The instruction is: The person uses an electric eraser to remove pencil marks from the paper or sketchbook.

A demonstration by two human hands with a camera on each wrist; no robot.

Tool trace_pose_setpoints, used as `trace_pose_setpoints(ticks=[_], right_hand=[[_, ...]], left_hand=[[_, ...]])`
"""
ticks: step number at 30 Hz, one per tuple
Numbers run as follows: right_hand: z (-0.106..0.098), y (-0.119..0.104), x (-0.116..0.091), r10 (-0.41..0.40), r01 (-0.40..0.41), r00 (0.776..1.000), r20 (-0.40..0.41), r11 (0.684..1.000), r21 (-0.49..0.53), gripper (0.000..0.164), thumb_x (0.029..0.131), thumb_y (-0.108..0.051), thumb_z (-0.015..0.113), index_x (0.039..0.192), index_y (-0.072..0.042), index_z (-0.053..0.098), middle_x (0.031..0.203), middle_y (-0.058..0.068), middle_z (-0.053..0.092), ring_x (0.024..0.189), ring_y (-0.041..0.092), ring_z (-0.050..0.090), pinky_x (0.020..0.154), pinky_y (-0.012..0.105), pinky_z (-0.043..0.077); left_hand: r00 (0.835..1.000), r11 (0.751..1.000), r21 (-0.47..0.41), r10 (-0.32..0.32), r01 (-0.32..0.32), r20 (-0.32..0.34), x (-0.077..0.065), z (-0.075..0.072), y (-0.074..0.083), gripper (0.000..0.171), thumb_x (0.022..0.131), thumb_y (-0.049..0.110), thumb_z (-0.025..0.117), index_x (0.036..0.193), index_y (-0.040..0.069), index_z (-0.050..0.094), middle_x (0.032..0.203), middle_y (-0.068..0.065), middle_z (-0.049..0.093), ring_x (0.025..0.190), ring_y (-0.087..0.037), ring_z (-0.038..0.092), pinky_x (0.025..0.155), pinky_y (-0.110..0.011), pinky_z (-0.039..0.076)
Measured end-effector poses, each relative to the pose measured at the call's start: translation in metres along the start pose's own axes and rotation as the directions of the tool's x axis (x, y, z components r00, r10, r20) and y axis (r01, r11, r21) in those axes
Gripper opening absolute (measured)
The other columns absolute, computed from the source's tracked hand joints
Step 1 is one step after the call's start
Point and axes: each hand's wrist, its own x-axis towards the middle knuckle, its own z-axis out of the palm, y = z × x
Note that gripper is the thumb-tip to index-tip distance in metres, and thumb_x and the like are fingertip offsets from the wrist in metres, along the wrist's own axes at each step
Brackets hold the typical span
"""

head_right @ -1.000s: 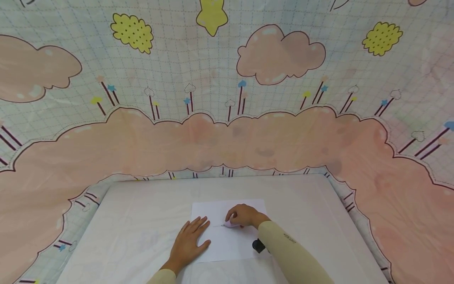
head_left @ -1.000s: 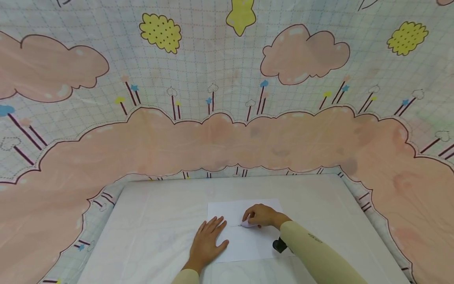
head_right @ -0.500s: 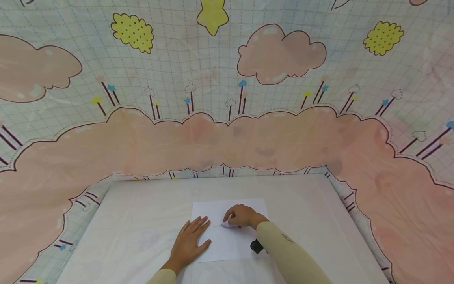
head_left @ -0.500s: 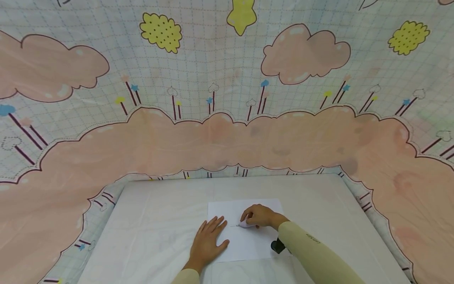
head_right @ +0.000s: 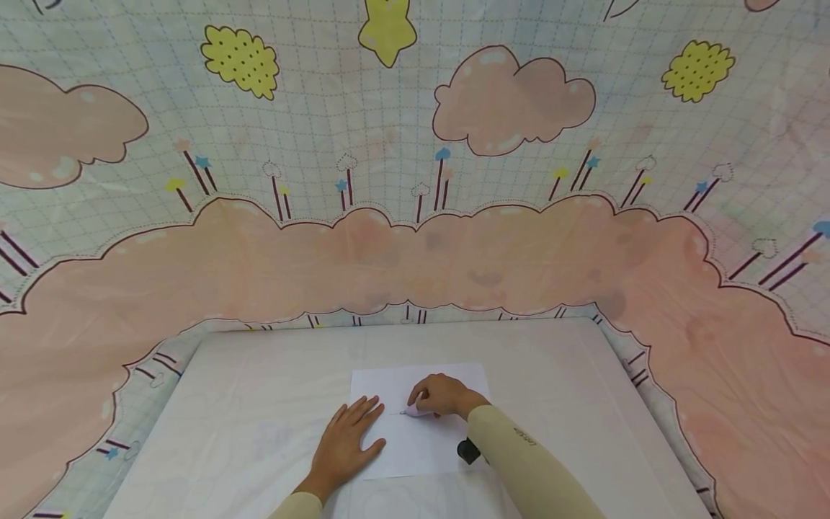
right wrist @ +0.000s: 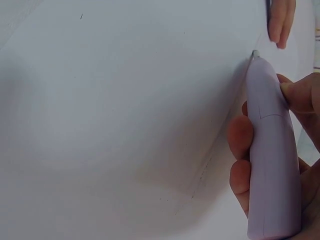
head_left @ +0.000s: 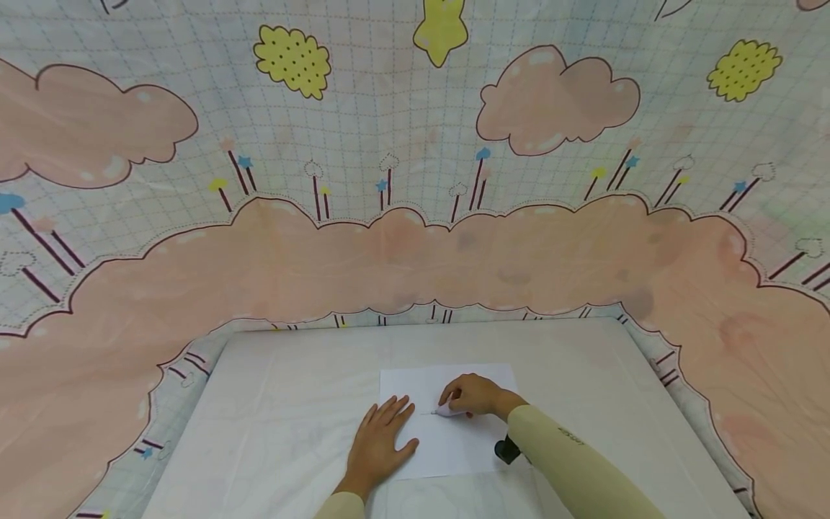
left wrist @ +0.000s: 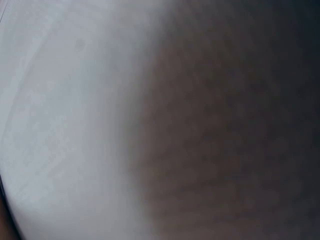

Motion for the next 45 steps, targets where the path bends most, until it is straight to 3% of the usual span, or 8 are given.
trace_pose_setpoints(ticks=[13, 28, 37, 45], right_hand=[[-0.002, 0.0, -0.005, -0.006, 0.006, 1.0, -0.003, 1.0, 0.001, 0.022, 0.087, -0.009, 0.062, 0.099, -0.021, 0.077, 0.077, -0.004, 0.059, 0.055, 0.013, 0.054, 0.052, 0.024, 0.045], [-0.005, 0.001, -0.009, 0.002, -0.002, 1.0, -0.006, 1.0, -0.004, 0.022, 0.087, -0.009, 0.062, 0.101, -0.018, 0.077, 0.081, -0.003, 0.059, 0.057, 0.015, 0.056, 0.054, 0.025, 0.048], [-0.009, 0.008, -0.016, 0.063, -0.062, 0.998, -0.017, 0.998, 0.008, 0.02, 0.088, -0.011, 0.063, 0.099, -0.021, 0.076, 0.082, -0.002, 0.058, 0.061, 0.014, 0.054, 0.056, 0.025, 0.048], [-0.008, 0.006, -0.012, 0.026, -0.026, 1.0, -0.006, 1.0, 0.017, 0.022, 0.088, -0.01, 0.062, 0.101, -0.019, 0.077, 0.076, -0.004, 0.059, 0.055, 0.013, 0.053, 0.052, 0.023, 0.043]], left_hand=[[0.999, 1.0, 0.011, 0.005, -0.005, -0.04, -0.002, 0.004, 0.0, 0.06, 0.087, 0.051, 0.062, 0.14, 0.022, 0.057, 0.15, 0.006, 0.048, 0.141, -0.021, 0.041, 0.117, -0.05, 0.03], [1.0, 1.0, 0.009, 0.002, -0.002, -0.011, -0.002, 0.001, 0.001, 0.06, 0.088, 0.052, 0.061, 0.14, 0.023, 0.056, 0.151, 0.007, 0.046, 0.142, -0.02, 0.04, 0.119, -0.049, 0.029], [1.0, 1.0, 0.009, -0.002, 0.002, -0.009, -0.001, 0.003, -0.001, 0.06, 0.088, 0.052, 0.06, 0.141, 0.023, 0.055, 0.152, 0.007, 0.046, 0.142, -0.019, 0.039, 0.119, -0.048, 0.028], [1.0, 1.0, 0.013, -0.004, 0.004, -0.005, -0.001, 0.001, 0.001, 0.061, 0.088, 0.053, 0.06, 0.141, 0.024, 0.055, 0.152, 0.008, 0.046, 0.143, -0.019, 0.039, 0.119, -0.048, 0.028]])
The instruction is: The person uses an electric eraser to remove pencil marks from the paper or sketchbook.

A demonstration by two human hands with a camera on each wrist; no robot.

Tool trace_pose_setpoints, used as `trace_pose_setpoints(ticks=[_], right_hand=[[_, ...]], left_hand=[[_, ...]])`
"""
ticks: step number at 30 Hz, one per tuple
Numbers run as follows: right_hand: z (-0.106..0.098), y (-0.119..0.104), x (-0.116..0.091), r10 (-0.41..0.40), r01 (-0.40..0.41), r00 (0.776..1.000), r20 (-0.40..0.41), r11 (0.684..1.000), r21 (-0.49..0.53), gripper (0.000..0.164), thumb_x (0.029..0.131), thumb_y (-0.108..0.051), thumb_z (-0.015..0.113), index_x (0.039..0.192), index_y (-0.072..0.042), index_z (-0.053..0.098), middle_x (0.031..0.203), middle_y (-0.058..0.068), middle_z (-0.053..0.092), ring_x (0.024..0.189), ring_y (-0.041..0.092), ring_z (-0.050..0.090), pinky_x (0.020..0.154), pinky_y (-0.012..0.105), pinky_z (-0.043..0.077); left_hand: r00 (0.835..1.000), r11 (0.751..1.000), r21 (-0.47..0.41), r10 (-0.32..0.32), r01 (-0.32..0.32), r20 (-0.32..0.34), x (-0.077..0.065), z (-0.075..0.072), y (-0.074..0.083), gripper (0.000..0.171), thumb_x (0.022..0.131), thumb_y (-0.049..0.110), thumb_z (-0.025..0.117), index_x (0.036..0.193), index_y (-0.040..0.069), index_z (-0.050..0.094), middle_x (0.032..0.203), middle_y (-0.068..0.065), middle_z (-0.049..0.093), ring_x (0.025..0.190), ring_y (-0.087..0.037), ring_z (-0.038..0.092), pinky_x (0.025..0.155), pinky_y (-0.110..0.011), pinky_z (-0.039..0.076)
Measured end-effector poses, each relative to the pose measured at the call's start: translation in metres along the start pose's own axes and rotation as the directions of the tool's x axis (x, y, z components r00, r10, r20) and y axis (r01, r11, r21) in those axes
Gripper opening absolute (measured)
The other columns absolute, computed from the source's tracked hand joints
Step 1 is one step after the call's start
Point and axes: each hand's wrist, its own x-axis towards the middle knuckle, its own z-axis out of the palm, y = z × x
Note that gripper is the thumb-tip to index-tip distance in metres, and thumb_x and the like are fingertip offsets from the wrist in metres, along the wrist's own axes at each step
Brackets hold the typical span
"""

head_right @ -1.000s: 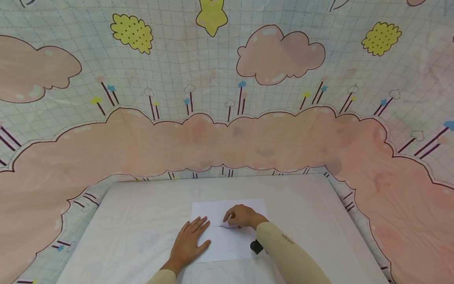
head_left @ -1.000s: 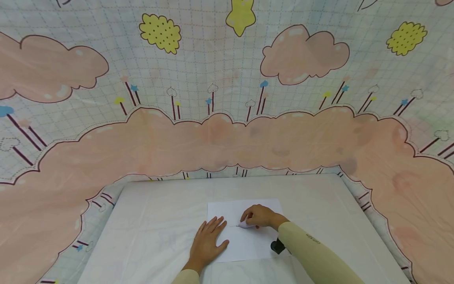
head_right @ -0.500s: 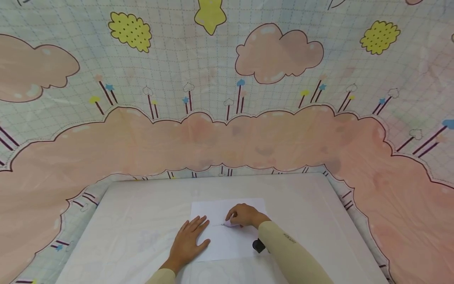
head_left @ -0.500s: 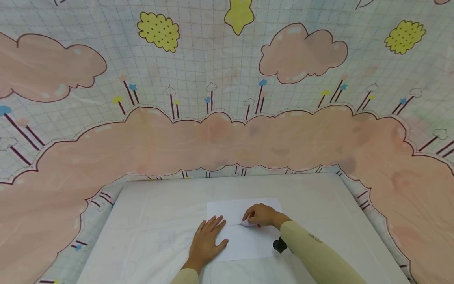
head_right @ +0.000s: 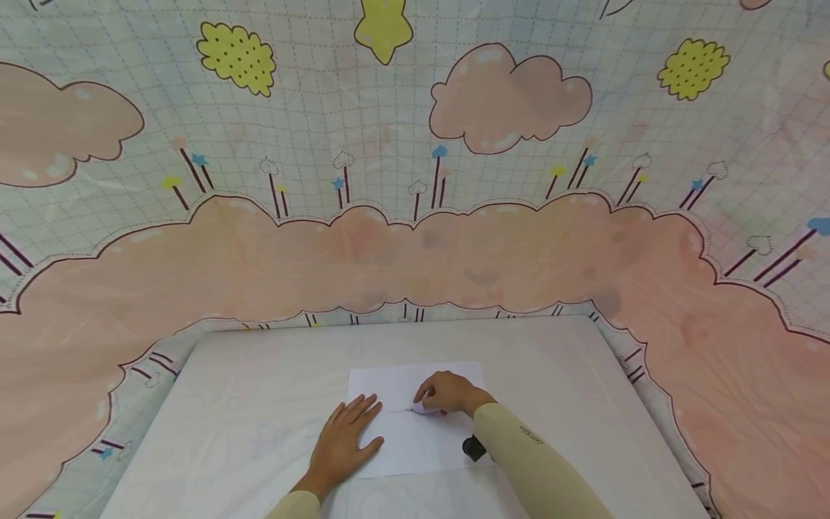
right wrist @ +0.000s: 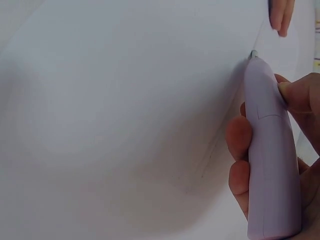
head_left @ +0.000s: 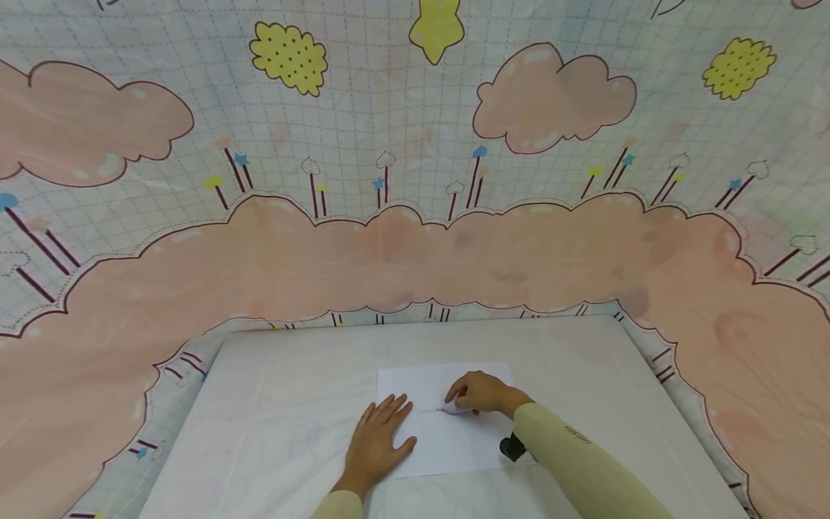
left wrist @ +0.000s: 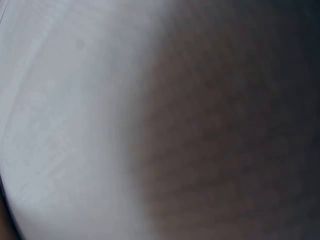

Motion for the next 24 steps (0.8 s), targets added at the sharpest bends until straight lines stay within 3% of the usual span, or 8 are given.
trace_pose_setpoints(ticks=[10, 18, 24], right_hand=[[0.0058, -0.0052, 0.0074, -0.019, 0.019, 1.0, 0.005, 0.999, -0.032, 0.022, 0.088, -0.01, 0.063, 0.101, -0.019, 0.078, 0.078, -0.005, 0.06, 0.056, 0.012, 0.054, 0.053, 0.023, 0.046], [-0.0002, -0.0004, 0.0024, 0.046, -0.046, 0.999, -0.001, 0.998, -0.033, 0.021, 0.088, -0.011, 0.064, 0.099, -0.022, 0.078, 0.081, -0.004, 0.059, 0.06, 0.012, 0.054, 0.056, 0.023, 0.048], [0.0025, -0.0089, 0.004, 0.012, -0.011, 1.0, 0.011, 0.999, -0.05, 0.021, 0.088, -0.01, 0.064, 0.1, -0.019, 0.078, 0.078, -0.006, 0.059, 0.057, 0.012, 0.053, 0.052, 0.021, 0.045]], left_hand=[[1.0, 1.0, -0.007, 0.002, -0.002, -0.002, -0.0003, -0.0033, 0.0019, 0.06, 0.088, 0.052, 0.061, 0.141, 0.023, 0.056, 0.151, 0.007, 0.046, 0.142, -0.019, 0.039, 0.119, -0.048, 0.028], [1.0, 1.0, -0.008, 0.007, -0.007, -0.02, -0.0002, -0.0009, -0.0004, 0.06, 0.087, 0.051, 0.062, 0.14, 0.023, 0.056, 0.151, 0.007, 0.047, 0.142, -0.02, 0.04, 0.118, -0.048, 0.029], [1.0, 1.0, -0.01, 0.01, -0.01, -0.018, -0.0001, 0.0006, -0.0007, 0.06, 0.088, 0.052, 0.061, 0.14, 0.023, 0.056, 0.151, 0.007, 0.047, 0.142, -0.02, 0.04, 0.118, -0.049, 0.029]])
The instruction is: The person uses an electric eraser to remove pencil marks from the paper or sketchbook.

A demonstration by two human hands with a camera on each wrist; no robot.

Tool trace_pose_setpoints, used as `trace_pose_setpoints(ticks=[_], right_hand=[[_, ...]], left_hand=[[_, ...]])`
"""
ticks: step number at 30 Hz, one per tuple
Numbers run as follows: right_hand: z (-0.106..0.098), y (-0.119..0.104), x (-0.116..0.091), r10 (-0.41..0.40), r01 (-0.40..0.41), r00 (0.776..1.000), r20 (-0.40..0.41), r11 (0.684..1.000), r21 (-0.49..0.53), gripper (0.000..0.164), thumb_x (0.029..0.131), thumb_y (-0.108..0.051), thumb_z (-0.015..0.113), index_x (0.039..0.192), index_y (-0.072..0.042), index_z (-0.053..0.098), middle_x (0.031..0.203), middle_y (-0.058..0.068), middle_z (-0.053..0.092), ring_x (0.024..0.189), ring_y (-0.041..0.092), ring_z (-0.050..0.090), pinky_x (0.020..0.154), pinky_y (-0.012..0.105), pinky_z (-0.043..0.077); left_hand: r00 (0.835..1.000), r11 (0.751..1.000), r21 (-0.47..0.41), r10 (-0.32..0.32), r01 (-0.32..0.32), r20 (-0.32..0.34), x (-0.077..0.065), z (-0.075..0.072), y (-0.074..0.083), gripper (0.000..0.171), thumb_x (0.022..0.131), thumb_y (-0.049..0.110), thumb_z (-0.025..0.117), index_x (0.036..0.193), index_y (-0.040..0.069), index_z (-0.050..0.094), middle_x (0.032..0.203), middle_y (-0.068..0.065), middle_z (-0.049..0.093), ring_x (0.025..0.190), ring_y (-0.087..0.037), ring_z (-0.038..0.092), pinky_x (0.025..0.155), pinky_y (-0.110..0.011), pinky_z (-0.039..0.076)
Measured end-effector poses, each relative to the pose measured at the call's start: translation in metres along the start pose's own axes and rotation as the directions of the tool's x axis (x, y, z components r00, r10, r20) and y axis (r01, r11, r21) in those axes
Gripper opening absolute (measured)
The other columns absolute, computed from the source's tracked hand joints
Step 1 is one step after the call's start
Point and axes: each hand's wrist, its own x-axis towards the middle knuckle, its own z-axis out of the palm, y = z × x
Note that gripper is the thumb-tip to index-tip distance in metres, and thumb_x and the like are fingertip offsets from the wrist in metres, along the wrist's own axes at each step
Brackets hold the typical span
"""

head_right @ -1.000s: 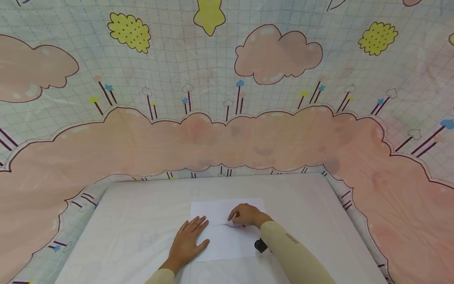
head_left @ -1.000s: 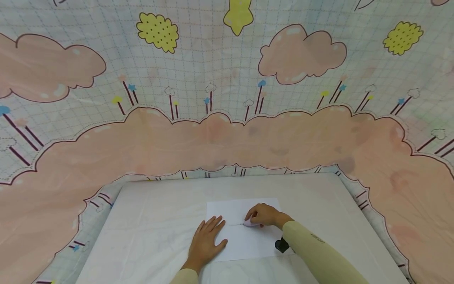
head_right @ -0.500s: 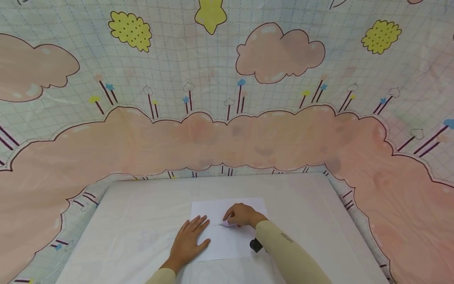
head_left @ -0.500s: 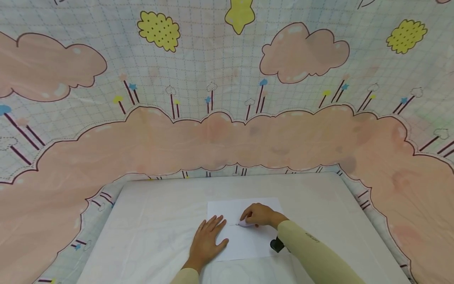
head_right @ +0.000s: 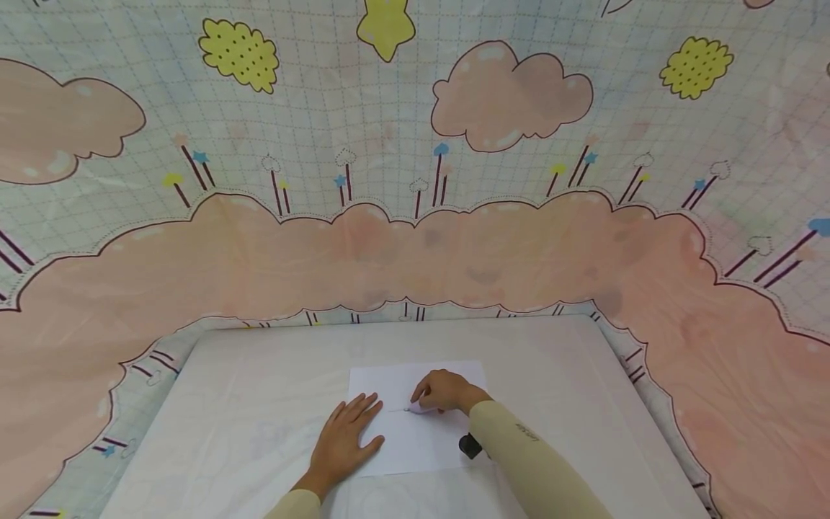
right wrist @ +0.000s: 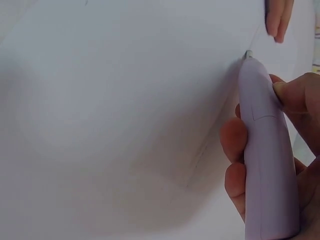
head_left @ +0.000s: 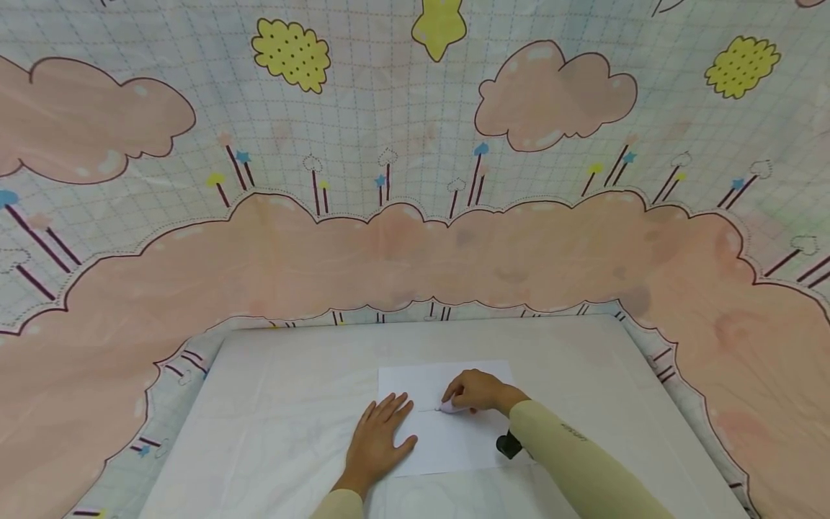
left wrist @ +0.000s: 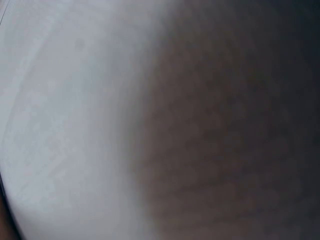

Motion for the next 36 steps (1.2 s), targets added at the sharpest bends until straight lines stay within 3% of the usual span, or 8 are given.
trace_pose_setpoints(ticks=[7, 16, 31, 36], right_hand=[[0.001, -0.006, 0.003, 0.011, -0.011, 1.0, -0.002, 1.0, -0.004, 0.019, 0.089, -0.012, 0.065, 0.1, -0.02, 0.078, 0.081, -0.006, 0.059, 0.059, 0.011, 0.054, 0.054, 0.022, 0.048], [-0.008, 0.006, -0.008, 0.038, -0.039, 0.999, -0.031, 0.999, -0.027, 0.02, 0.087, -0.01, 0.065, 0.096, -0.021, 0.078, 0.082, -0.004, 0.058, 0.058, 0.012, 0.054, 0.053, 0.024, 0.048], [-0.005, 0.007, -0.005, 0.022, -0.022, 0.999, -0.035, 1.0, 0.006, 0.017, 0.089, -0.012, 0.068, 0.099, -0.021, 0.078, 0.091, -0.005, 0.06, 0.068, 0.012, 0.055, 0.057, 0.024, 0.052], [-0.001, 0.005, -0.001, -0.019, 0.02, 1.0, -0.021, 1.0, 0.008, 0.017, 0.089, -0.012, 0.067, 0.1, -0.02, 0.079, 0.091, -0.006, 0.061, 0.068, 0.011, 0.054, 0.056, 0.023, 0.051]], left_hand=[[1.0, 1.0, 0.004, 0.01, -0.01, -0.012, 0.002, 0.001, -0.001, 0.06, 0.088, 0.052, 0.061, 0.141, 0.023, 0.055, 0.151, 0.007, 0.046, 0.142, -0.02, 0.04, 0.119, -0.049, 0.028], [1.0, 1.0, 0.017, 0.009, -0.009, -0.011, 0.001, 0.003, -0.004, 0.06, 0.088, 0.053, 0.061, 0.141, 0.024, 0.056, 0.151, 0.007, 0.046, 0.142, -0.019, 0.04, 0.119, -0.048, 0.029], [1.0, 1.0, 0.007, 0.008, -0.008, 0.004, 0.001, -0.001, -0.002, 0.06, 0.088, 0.052, 0.06, 0.141, 0.023, 0.055, 0.151, 0.007, 0.046, 0.142, -0.02, 0.039, 0.119, -0.049, 0.029], [1.0, 1.0, 0.016, 0.005, -0.005, 0.013, 0.001, -0.001, -0.002, 0.061, 0.089, 0.053, 0.06, 0.141, 0.023, 0.055, 0.152, 0.007, 0.046, 0.143, -0.02, 0.039, 0.119, -0.049, 0.028]])
